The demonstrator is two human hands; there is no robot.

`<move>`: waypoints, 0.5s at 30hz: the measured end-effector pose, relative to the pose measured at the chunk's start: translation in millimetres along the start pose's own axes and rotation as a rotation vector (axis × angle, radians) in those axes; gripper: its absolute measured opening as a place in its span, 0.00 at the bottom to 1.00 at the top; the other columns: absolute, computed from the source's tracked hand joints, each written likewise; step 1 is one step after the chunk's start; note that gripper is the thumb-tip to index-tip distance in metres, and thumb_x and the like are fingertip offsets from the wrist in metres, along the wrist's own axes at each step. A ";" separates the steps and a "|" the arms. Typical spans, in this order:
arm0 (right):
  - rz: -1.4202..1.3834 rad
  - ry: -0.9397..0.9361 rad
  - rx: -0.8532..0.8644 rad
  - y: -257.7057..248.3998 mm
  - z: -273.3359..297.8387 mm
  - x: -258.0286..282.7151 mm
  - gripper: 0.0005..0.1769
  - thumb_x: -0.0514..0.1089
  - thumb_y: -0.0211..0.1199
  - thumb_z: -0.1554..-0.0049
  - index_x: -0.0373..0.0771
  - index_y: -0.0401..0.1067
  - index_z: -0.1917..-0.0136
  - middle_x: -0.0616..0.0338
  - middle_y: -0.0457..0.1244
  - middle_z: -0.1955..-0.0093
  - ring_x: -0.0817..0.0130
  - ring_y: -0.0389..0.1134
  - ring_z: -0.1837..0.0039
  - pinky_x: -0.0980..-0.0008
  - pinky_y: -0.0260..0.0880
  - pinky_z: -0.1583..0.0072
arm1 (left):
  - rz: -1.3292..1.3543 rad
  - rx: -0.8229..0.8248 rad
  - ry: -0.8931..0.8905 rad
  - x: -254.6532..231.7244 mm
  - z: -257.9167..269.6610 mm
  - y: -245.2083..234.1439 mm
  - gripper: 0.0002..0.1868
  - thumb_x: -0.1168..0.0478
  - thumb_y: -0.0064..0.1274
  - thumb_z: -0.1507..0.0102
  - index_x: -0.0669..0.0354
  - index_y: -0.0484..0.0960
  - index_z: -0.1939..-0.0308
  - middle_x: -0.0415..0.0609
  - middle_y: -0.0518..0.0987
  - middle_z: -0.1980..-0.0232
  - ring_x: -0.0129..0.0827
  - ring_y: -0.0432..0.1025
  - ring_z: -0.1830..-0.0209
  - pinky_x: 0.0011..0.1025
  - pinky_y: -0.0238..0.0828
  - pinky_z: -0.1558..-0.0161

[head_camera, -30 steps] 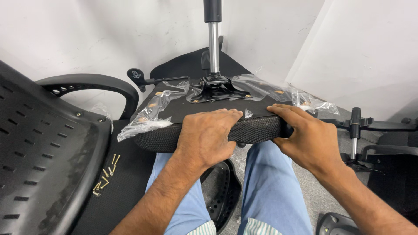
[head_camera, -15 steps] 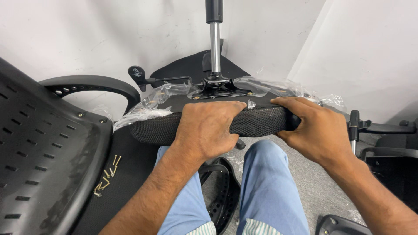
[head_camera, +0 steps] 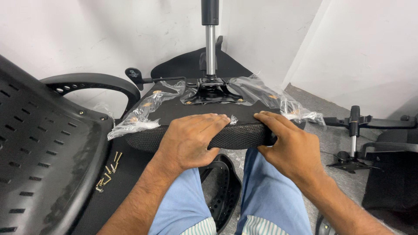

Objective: The person assembles an office chair by tightening screws on the seat base, adjusting the height lever, and attaching the armrests using a screwdriver. The seat remains wrapped in protective plastic during the process.

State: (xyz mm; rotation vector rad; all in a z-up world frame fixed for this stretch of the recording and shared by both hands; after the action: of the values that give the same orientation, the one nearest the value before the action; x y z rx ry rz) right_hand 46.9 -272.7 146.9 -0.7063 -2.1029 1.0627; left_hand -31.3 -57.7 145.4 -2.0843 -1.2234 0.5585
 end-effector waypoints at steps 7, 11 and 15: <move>-0.036 0.068 0.080 17.8 16.7 4.5 0.45 0.41 0.78 0.63 0.55 0.71 0.32 0.71 0.64 0.31 0.65 0.75 0.57 0.66 0.76 0.55 | 0.035 0.016 0.008 0.0 28.7 14.5 0.34 0.65 0.67 0.56 0.62 0.80 0.44 0.52 0.82 0.43 0.42 0.76 0.41 0.41 0.73 0.40; -0.029 0.091 0.174 26.0 26.6 2.7 0.45 0.43 0.77 0.62 0.57 0.69 0.30 0.74 0.63 0.28 0.64 0.75 0.57 0.65 0.76 0.54 | 0.047 0.030 -0.011 -3.9 44.3 28.7 0.31 0.66 0.65 0.53 0.61 0.80 0.45 0.49 0.82 0.43 0.41 0.76 0.40 0.42 0.73 0.38; -0.019 0.130 0.283 34.9 33.5 -3.1 0.44 0.47 0.77 0.59 0.58 0.68 0.29 0.75 0.61 0.26 0.63 0.75 0.56 0.63 0.76 0.52 | 0.038 0.035 -0.032 -7.5 56.3 39.2 0.29 0.69 0.64 0.53 0.60 0.80 0.45 0.48 0.82 0.43 0.40 0.76 0.39 0.42 0.73 0.38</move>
State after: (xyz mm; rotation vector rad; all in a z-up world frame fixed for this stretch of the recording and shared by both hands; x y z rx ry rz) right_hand 29.1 -272.6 101.8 -0.5974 -1.7998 1.2380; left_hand -47.3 -60.2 78.3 -2.0810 -1.1854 0.6281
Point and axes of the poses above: each hand's wrist, its own z-axis away from the middle knuckle, its own y-axis out of the palm, x = y × z, the point moved 2 cm from there along -z, towards the middle knuckle
